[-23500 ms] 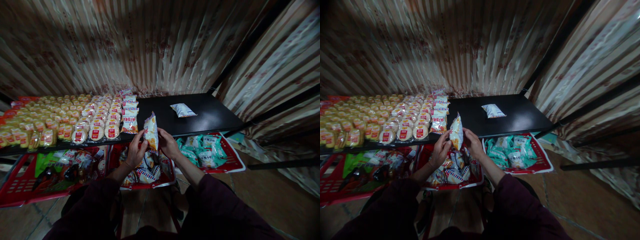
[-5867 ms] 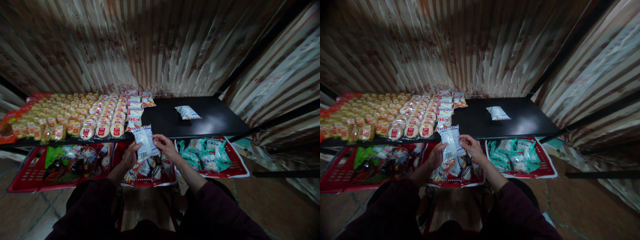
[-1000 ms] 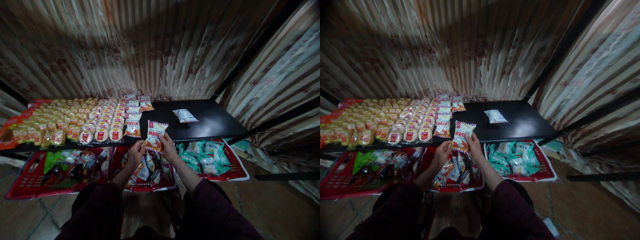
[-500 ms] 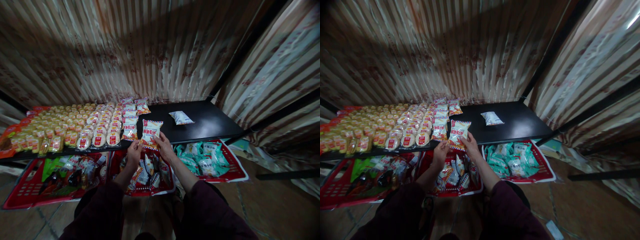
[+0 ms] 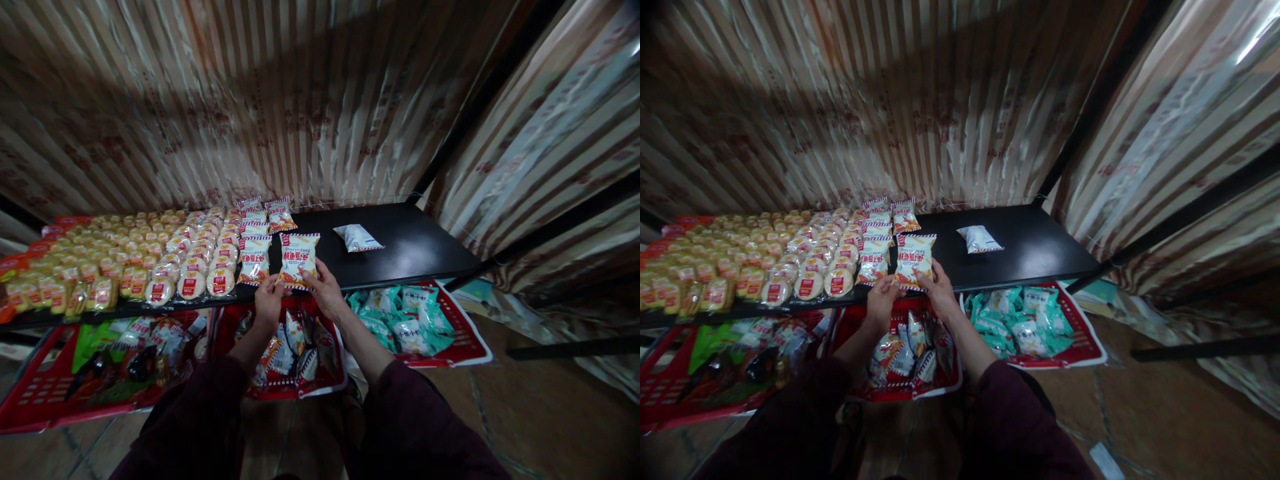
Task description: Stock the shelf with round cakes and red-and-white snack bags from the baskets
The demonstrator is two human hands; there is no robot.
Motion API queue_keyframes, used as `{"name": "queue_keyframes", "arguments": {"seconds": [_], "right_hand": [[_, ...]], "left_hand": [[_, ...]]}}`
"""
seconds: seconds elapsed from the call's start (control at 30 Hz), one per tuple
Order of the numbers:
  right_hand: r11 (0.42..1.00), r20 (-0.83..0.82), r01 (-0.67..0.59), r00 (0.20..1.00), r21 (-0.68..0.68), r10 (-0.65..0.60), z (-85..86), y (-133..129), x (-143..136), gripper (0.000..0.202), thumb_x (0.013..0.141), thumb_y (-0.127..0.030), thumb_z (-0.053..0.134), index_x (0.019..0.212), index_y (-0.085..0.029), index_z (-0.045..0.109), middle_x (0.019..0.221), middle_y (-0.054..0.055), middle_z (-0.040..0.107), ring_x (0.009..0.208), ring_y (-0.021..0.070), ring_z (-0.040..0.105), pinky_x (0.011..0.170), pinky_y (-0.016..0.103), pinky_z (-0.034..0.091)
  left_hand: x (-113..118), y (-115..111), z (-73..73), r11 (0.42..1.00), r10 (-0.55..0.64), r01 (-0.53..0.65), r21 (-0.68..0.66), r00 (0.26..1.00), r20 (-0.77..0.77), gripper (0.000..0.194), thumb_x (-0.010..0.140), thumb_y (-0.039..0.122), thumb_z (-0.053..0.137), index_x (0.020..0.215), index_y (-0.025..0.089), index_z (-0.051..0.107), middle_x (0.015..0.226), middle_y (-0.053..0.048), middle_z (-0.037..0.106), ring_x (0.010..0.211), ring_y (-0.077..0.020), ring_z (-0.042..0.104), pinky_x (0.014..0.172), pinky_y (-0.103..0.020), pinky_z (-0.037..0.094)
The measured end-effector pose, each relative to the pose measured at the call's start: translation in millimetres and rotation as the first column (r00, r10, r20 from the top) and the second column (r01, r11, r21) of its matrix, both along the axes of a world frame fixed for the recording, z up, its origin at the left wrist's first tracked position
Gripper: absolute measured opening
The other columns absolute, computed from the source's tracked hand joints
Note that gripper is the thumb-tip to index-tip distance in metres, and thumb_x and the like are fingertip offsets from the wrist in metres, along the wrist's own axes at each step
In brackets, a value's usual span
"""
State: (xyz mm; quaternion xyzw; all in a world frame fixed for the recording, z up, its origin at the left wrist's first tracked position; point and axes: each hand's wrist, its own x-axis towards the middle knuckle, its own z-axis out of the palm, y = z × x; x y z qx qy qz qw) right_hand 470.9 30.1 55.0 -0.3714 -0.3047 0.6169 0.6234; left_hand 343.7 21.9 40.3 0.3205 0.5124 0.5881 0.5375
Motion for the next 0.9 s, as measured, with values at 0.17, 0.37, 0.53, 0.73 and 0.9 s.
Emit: {"name": "queue_keyframes", "arguments": {"seconds": [0.17,0.37,0.53,0.73,0.9], "right_hand": [[0.999,0.014,0.025,1.0,-0.019,-0.025,-1.2,4.7,1.9,0.065,0.057,-0.029,0.081,0.117,-0.024,0.058,0.099,0.001,0.073,0.086,0.0203,0.068,0.083,0.036,0.054],[0.998,0.062,0.043,0.997,-0.041,-0.04,-2.7,10.6,3.2,0.061,0.058,-0.033,0.081,0.114,-0.023,0.06,0.096,0.001,0.073,0.085,0.02,0.068,0.082,0.036,0.055],[0.998,0.064,0.055,0.997,-0.03,-0.053,-2.0,14.0,3.5,0.06,0.056,-0.035,0.081,0.111,-0.023,0.062,0.097,0.001,0.073,0.09,0.0216,0.067,0.084,0.036,0.054],[0.998,0.078,0.038,0.996,-0.04,-0.035,-4.8,18.6,2.3,0.057,0.058,-0.035,0.08,0.111,-0.023,0.062,0.095,0.001,0.073,0.086,0.0212,0.068,0.078,0.035,0.055],[0.999,0.094,0.045,0.995,-0.023,-0.043,-8.9,25.9,-0.6,0.057,0.06,-0.036,0.079,0.112,-0.024,0.062,0.098,0.001,0.073,0.086,0.0198,0.067,0.077,0.033,0.055]], "left_hand": [[2.0,5.5,-1.1,1.0,-0.015,0.015,0.007,1.0,-0.026,0.034,0.067,0.034,0.072,0.091,0.013,0.059,0.068,0.0,0.067,0.053,-0.0096,0.062,0.057,-0.024,0.051],[2.4,10.5,-3.8,0.996,-0.06,0.064,0.057,0.996,-0.061,0.032,0.069,0.036,0.07,0.09,0.015,0.058,0.073,-0.001,0.067,0.06,-0.0114,0.064,0.056,-0.024,0.053],[2.2,14.9,-7.7,0.994,-0.067,0.074,0.077,0.994,-0.088,0.031,0.069,0.035,0.069,0.089,0.015,0.057,0.078,-0.002,0.067,0.058,-0.0098,0.062,0.056,-0.023,0.054],[0.7,17.4,-7.9,0.986,-0.083,0.096,0.135,0.992,-0.099,0.027,0.072,0.032,0.065,0.092,0.015,0.057,0.087,-0.005,0.068,0.071,-0.0135,0.065,0.06,-0.025,0.056],[-2.5,20.1,-10.2,0.982,-0.08,0.099,0.163,0.989,-0.122,0.029,0.075,0.03,0.063,0.099,0.015,0.055,0.094,-0.006,0.067,0.079,-0.0155,0.067,0.064,-0.027,0.058]]}}
